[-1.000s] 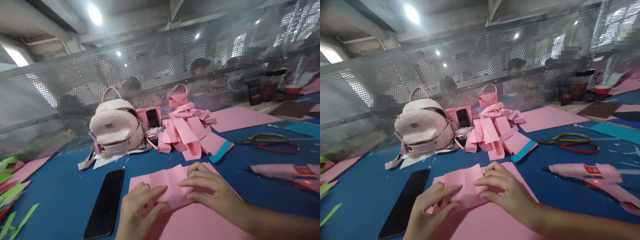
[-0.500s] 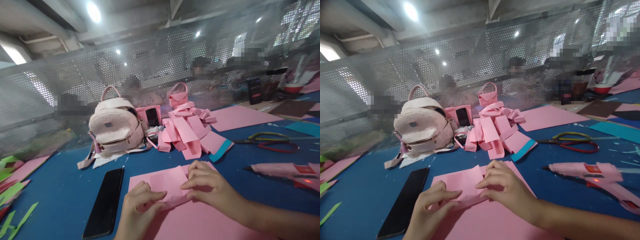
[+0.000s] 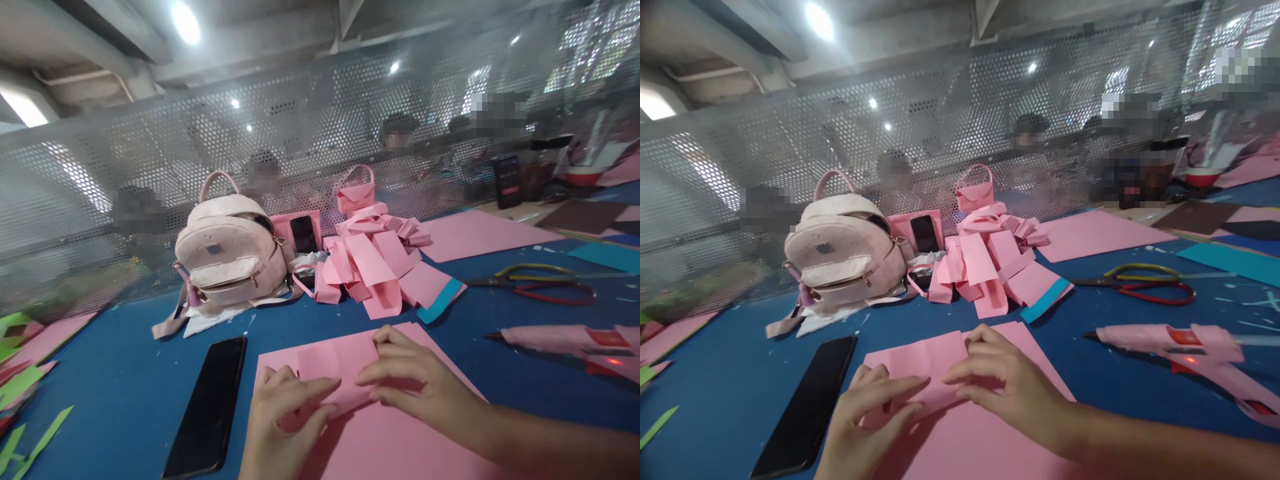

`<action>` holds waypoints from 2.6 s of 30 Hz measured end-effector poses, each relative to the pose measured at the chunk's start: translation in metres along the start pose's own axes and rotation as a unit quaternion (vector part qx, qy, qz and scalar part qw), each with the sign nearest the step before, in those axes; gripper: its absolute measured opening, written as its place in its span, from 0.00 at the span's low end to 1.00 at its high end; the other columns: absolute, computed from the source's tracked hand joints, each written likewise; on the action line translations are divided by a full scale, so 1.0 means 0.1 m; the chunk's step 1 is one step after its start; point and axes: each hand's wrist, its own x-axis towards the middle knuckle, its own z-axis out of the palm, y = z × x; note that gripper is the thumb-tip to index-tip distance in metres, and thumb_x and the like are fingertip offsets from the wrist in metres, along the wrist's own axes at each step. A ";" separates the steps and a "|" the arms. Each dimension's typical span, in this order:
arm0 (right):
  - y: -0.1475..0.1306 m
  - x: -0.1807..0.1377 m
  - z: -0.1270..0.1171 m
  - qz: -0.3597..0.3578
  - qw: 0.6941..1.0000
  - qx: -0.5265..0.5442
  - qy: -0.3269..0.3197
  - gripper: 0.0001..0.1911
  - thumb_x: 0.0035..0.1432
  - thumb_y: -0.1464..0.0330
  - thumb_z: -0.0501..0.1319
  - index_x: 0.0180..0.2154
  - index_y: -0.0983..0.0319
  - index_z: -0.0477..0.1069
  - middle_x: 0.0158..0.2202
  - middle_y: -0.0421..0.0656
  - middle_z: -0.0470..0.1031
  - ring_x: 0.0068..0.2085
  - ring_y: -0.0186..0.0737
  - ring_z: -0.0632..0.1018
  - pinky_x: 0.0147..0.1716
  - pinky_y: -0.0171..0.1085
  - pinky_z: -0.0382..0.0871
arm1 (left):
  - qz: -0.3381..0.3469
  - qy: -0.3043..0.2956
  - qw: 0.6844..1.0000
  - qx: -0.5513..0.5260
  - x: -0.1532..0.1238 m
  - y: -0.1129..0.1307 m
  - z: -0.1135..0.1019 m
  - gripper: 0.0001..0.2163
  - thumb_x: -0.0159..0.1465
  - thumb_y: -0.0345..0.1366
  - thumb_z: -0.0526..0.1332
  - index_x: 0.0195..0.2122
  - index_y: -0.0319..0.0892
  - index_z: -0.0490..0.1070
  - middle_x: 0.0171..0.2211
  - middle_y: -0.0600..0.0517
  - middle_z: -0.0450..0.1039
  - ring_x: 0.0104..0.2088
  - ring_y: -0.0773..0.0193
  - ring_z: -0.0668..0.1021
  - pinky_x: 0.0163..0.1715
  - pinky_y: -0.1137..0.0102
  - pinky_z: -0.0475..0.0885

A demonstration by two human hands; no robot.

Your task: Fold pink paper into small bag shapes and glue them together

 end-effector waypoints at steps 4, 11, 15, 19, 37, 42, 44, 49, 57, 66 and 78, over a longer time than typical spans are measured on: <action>-0.04 -0.01 0.05 0.084 0.996 0.017 0.003 0.08 0.58 0.68 0.68 0.40 0.54 0.83 0.32 0.42 0.70 0.39 0.42 0.72 0.36 0.37 0.72 | -0.088 0.005 0.996 -0.017 0.00 0.09 0.04 0.08 0.58 0.33 0.72 0.36 0.55 0.86 0.24 0.52 0.74 0.30 0.59 0.71 0.33 0.67 0.68; -0.10 -0.02 0.10 0.116 0.992 0.044 0.013 0.06 0.58 0.69 0.67 0.37 0.55 0.83 0.34 0.43 0.71 0.40 0.43 0.72 0.37 0.37 0.73 | -0.109 0.002 0.994 -0.006 -0.05 0.11 0.12 0.07 0.57 0.32 0.71 0.34 0.53 0.84 0.29 0.50 0.80 0.33 0.54 0.75 0.38 0.59 0.70; -0.09 -0.02 0.12 0.150 0.983 0.101 0.034 0.06 0.55 0.69 0.69 0.36 0.55 0.83 0.36 0.43 0.69 0.44 0.43 0.73 0.34 0.33 0.74 | -0.089 0.012 0.996 0.010 -0.08 0.04 0.17 0.08 0.55 0.31 0.72 0.35 0.51 0.84 0.30 0.50 0.82 0.33 0.53 0.76 0.38 0.59 0.71; -0.08 -0.01 0.11 0.155 0.978 0.129 0.050 0.05 0.54 0.65 0.70 0.35 0.55 0.83 0.38 0.44 0.67 0.43 0.42 0.74 0.29 0.31 0.76 | -0.049 0.032 0.997 0.040 -0.07 0.00 0.15 0.07 0.54 0.37 0.75 0.35 0.52 0.85 0.26 0.50 0.79 0.31 0.55 0.74 0.34 0.63 0.70; -0.04 0.04 -0.06 -0.070 0.996 -0.052 0.020 0.06 0.64 0.62 0.67 0.37 0.52 0.83 0.26 0.40 0.76 0.38 0.42 0.74 0.38 0.41 0.70 | 0.124 -0.019 0.990 0.071 0.05 -0.06 -0.02 0.04 0.63 0.42 0.70 0.36 0.53 0.84 0.18 0.57 0.75 0.24 0.62 0.70 0.31 0.65 0.60; -0.01 0.03 -0.06 -0.079 0.996 -0.034 0.012 0.06 0.65 0.63 0.66 0.37 0.51 0.83 0.26 0.40 0.77 0.38 0.42 0.73 0.38 0.42 0.70 | 0.095 0.027 0.994 0.039 0.01 0.01 0.03 0.05 0.63 0.42 0.70 0.31 0.51 0.83 0.20 0.55 0.76 0.24 0.62 0.69 0.33 0.64 0.59; -0.01 0.02 -0.06 -0.085 0.996 -0.036 0.014 0.05 0.64 0.64 0.67 0.37 0.51 0.83 0.27 0.40 0.77 0.38 0.42 0.73 0.38 0.42 0.70 | 0.107 0.024 0.993 0.039 0.00 0.01 0.04 0.03 0.62 0.39 0.70 0.31 0.51 0.83 0.20 0.55 0.76 0.24 0.62 0.69 0.33 0.64 0.58; -0.01 0.01 -0.05 -0.104 0.993 -0.048 0.019 0.04 0.64 0.66 0.67 0.36 0.53 0.82 0.28 0.40 0.77 0.38 0.41 0.73 0.38 0.40 0.69 | 0.135 0.016 0.989 0.055 -0.02 -0.06 0.06 0.06 0.65 0.36 0.67 0.32 0.52 0.83 0.21 0.55 0.75 0.26 0.62 0.69 0.35 0.64 0.59; -0.01 0.01 -0.05 -0.110 0.992 -0.058 0.031 0.06 0.66 0.65 0.65 0.36 0.54 0.81 0.29 0.40 0.77 0.38 0.41 0.73 0.38 0.40 0.68 | 0.160 0.029 0.985 0.063 0.00 -0.03 0.01 0.08 0.66 0.32 0.65 0.39 0.54 0.82 0.23 0.57 0.74 0.27 0.62 0.70 0.36 0.65 0.58; 0.01 0.04 -0.06 0.019 0.999 0.000 0.050 0.06 0.63 0.64 0.67 0.32 0.56 0.79 0.33 0.40 0.78 0.41 0.43 0.73 0.43 0.41 0.67 | 0.118 0.049 0.992 -0.009 0.03 0.04 -0.08 0.14 0.66 0.26 0.63 0.45 0.54 0.79 0.32 0.58 0.80 0.28 0.63 0.70 0.36 0.67 0.61; 0.06 0.03 -0.04 0.104 0.990 0.075 0.063 0.05 0.58 0.70 0.68 0.30 0.55 0.79 0.34 0.40 0.73 0.42 0.43 0.74 0.46 0.43 0.66 | 0.107 0.046 0.993 0.004 0.05 -0.10 -0.11 0.13 0.66 0.26 0.62 0.42 0.55 0.78 0.31 0.60 0.79 0.31 0.63 0.72 0.38 0.66 0.61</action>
